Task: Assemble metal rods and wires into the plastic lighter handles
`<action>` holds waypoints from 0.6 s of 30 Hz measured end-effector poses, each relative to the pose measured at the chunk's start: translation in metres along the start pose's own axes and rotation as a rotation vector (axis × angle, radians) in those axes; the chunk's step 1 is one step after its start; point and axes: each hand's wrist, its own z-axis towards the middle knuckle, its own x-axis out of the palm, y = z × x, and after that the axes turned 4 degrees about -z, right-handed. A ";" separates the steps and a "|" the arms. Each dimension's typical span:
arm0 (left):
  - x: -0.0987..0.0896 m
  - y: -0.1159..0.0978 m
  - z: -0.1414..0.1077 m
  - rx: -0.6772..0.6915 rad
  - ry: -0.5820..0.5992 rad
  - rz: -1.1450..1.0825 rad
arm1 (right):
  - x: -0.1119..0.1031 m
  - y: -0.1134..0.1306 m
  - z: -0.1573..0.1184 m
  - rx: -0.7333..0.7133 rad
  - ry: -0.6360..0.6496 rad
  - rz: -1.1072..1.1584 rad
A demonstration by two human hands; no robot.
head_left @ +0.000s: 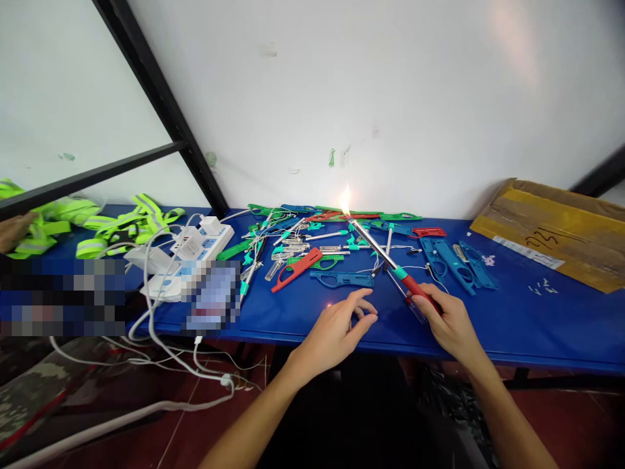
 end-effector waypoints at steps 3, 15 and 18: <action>0.000 -0.001 0.000 0.000 -0.001 -0.005 | 0.000 -0.001 0.001 0.014 -0.013 -0.017; 0.002 -0.003 0.000 0.016 -0.034 0.037 | 0.001 0.000 0.001 -0.068 -0.059 -0.096; 0.003 -0.002 -0.001 0.018 -0.038 0.041 | 0.003 0.000 0.000 -0.076 -0.071 -0.128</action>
